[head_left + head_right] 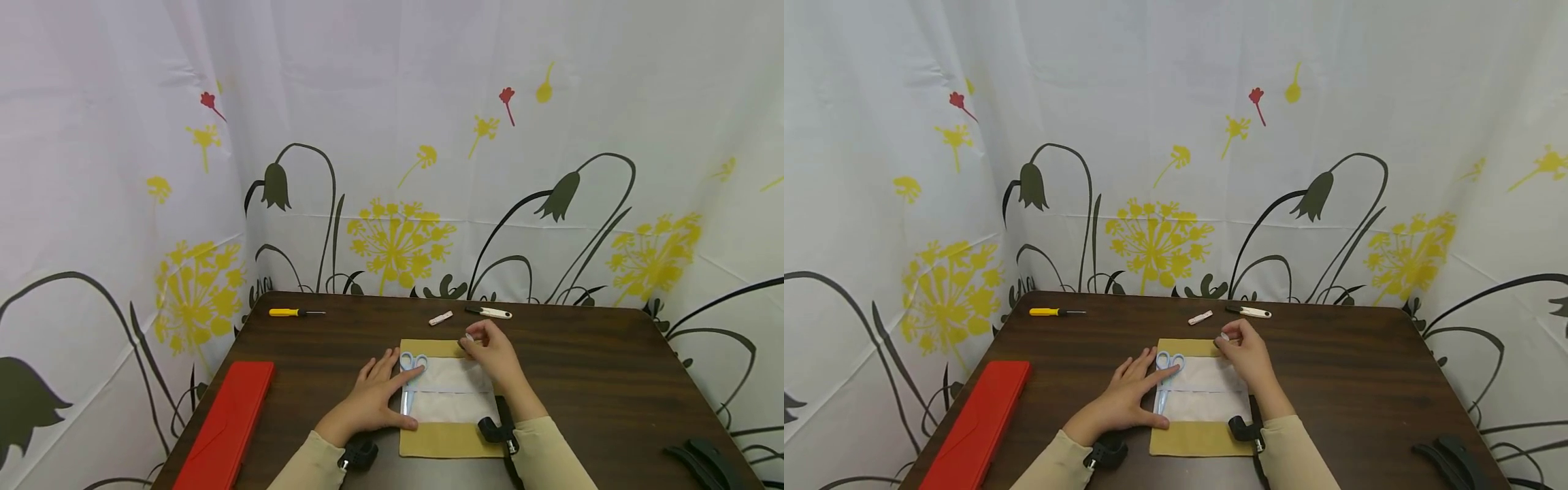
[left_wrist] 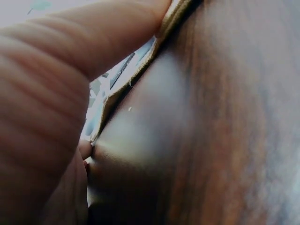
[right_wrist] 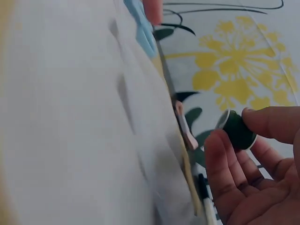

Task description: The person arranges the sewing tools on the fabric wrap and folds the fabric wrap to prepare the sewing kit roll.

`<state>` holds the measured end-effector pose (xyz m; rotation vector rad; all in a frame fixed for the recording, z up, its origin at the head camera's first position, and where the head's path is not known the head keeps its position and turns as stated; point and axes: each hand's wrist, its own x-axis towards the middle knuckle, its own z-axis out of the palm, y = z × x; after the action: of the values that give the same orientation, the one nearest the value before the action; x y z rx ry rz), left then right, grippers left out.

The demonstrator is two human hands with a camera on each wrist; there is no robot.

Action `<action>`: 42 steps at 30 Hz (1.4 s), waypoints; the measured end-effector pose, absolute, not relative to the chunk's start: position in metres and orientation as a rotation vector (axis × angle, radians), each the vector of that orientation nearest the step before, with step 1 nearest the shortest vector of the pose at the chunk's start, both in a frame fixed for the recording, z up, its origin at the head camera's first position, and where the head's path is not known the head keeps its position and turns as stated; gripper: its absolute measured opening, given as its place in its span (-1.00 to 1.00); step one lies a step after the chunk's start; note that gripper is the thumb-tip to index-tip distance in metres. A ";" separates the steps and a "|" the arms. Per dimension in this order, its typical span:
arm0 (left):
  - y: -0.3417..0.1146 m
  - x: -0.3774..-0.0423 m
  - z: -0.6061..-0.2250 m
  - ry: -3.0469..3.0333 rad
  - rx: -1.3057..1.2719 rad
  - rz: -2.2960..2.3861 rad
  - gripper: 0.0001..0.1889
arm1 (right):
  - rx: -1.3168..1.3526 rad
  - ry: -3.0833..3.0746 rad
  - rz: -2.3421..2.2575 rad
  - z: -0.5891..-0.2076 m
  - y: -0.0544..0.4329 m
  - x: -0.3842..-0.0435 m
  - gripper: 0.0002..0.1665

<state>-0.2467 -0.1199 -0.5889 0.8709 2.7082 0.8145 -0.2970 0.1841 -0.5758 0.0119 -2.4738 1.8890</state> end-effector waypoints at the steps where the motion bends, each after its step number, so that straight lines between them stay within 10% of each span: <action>1: -0.120 -0.247 -0.589 2.707 0.872 0.811 0.09 | 0.017 -2.449 1.960 -0.578 0.180 -0.294 -0.64; 28: -0.087 -0.254 -0.583 2.651 0.817 1.092 -0.87 | 0.411 -2.386 2.442 -0.615 0.161 -0.275 -0.60; 42: -0.078 -0.253 -0.598 2.740 0.741 1.244 -0.90 | 0.363 -2.461 2.310 -0.613 0.157 -0.273 -0.62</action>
<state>-0.2531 -0.0776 -0.5983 0.7415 2.7404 1.2444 -0.2729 0.1572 -0.6130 0.3627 -2.4611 2.3100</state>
